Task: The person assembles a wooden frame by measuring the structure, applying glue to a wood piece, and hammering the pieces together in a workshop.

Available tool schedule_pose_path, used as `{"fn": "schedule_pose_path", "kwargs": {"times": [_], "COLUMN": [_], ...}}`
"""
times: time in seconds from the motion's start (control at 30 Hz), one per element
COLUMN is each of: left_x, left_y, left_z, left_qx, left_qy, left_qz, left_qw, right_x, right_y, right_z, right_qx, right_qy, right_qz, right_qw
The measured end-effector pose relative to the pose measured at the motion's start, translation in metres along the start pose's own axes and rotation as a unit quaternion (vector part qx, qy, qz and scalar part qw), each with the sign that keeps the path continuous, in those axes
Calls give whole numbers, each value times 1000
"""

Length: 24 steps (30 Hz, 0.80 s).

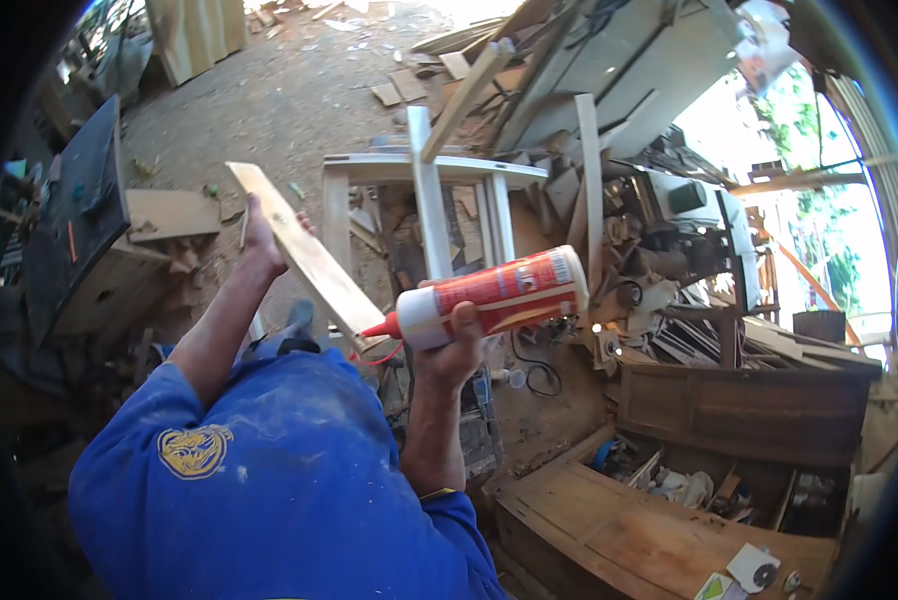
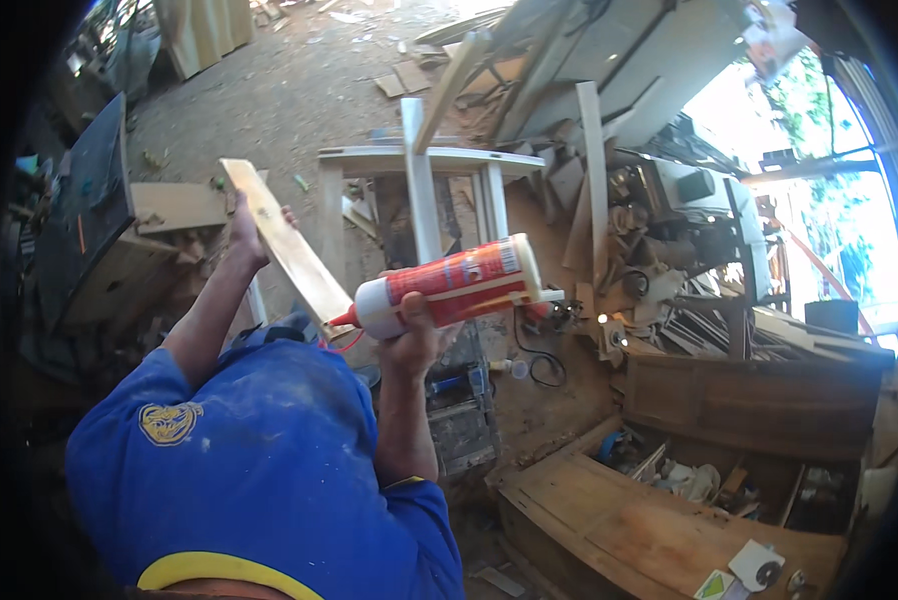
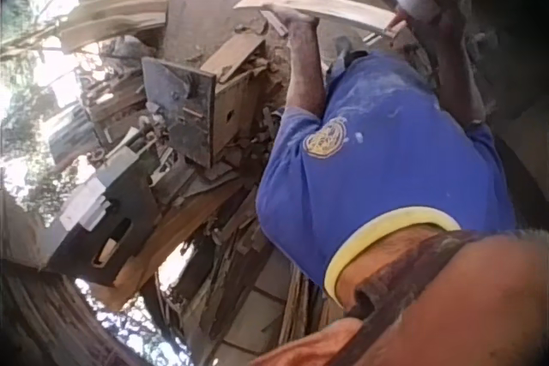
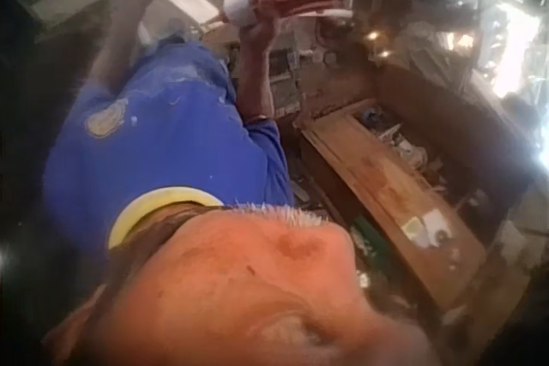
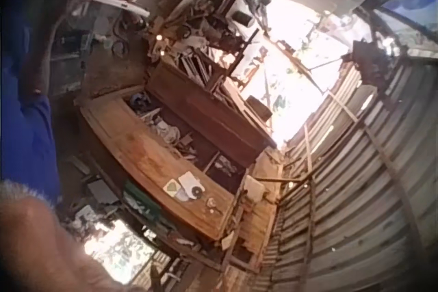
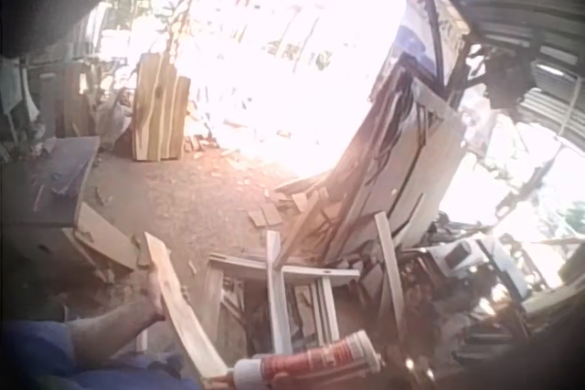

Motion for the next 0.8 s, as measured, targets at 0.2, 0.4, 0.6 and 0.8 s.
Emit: {"fn": "schedule_pose_path", "kwargs": {"times": [0.2, 0.4, 0.6, 0.8], "left_x": [0, 7, 39, 42], "left_y": [7, 13, 20, 46], "left_z": [-7, -6, 4, -16], "left_qx": [5, 3, -31, -138], "left_qy": [-10, 6, 53, 141], "left_qz": [-21, -45, -66, 2], "left_qw": [1000, 999, 996, 980], "right_x": [-17, -13, -25, -55], "right_y": [-11, -46, -49, -21], "right_z": [7, 23, 17, 9], "right_qx": [14, 129, 106, 4], "right_qy": [-116, -33, 51, 0], "right_qz": [-41, 27, 110, 106], "right_qw": [992, 991, 987, 994]}}
Point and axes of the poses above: each hand's wrist, its own z-axis towards the middle knuckle, its own y-axis out of the palm, x = y × z, the point moved 9 cm from there along z, towards the middle knuckle, and after that the axes turned 12 degrees about x, right-handed, at the moved point
